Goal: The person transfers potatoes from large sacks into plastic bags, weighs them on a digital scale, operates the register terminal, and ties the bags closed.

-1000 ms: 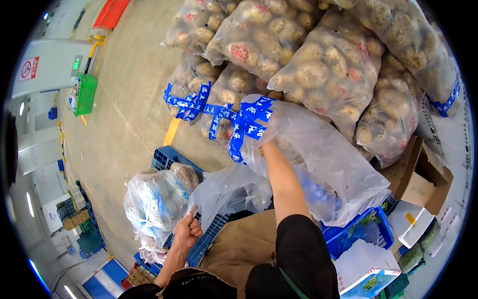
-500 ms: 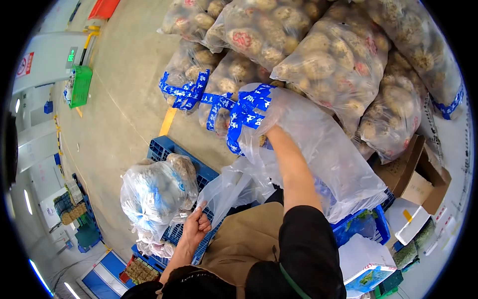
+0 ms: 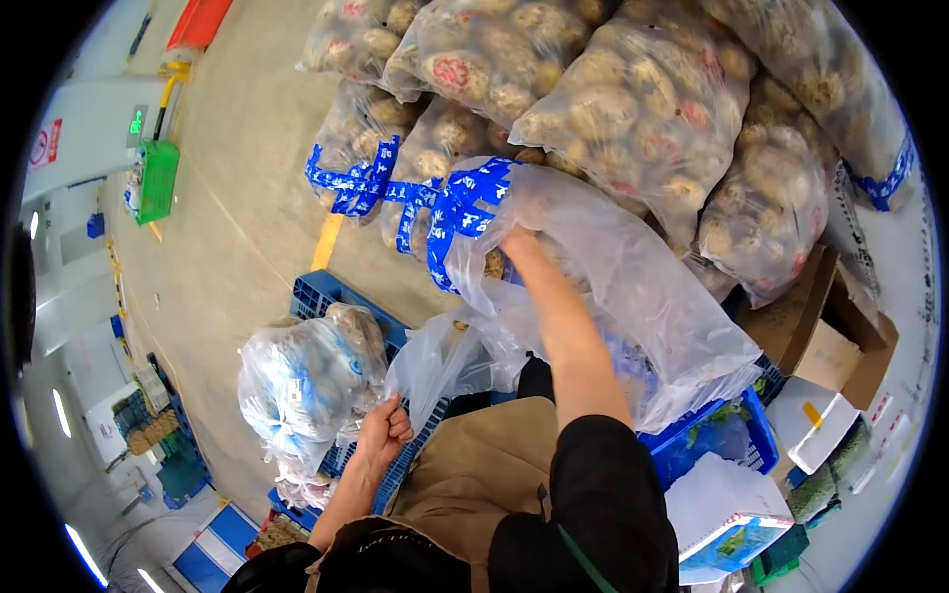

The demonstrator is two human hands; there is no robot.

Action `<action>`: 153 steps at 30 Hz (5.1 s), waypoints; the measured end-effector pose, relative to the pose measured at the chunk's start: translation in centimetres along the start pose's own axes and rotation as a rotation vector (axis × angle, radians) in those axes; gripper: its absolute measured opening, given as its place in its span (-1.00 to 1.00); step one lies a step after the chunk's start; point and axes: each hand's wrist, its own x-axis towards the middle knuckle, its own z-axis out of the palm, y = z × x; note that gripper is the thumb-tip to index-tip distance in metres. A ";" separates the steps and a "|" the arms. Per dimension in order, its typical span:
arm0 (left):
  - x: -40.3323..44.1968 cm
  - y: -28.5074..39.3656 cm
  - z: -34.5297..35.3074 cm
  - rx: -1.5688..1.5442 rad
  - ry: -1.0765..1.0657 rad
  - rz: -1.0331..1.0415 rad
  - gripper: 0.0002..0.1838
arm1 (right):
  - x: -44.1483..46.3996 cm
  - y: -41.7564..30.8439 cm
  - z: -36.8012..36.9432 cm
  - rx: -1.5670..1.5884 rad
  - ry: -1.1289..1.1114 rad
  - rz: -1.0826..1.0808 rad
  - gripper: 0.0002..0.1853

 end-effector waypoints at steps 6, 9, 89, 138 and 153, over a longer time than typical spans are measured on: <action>0.0 0.3 1.3 0.033 0.014 -0.007 -0.67 | 0.5 -1.8 4.5 -0.124 0.095 0.087 -0.69; 0.3 -0.2 1.1 0.013 0.027 0.005 -0.69 | 1.0 -1.5 4.3 -0.150 0.125 0.118 -0.68; -2.5 1.2 3.0 -0.051 -0.248 0.013 -0.56 | -4.1 -5.0 9.8 -0.099 -0.081 0.080 -0.81; -7.5 0.2 -1.9 0.099 -0.301 0.206 -0.46 | -24.9 6.2 -2.3 -0.026 0.105 0.343 -0.51; -4.6 2.4 -1.0 0.691 -0.493 -0.069 -0.55 | -62.2 -4.1 -2.1 0.528 0.884 0.981 -0.65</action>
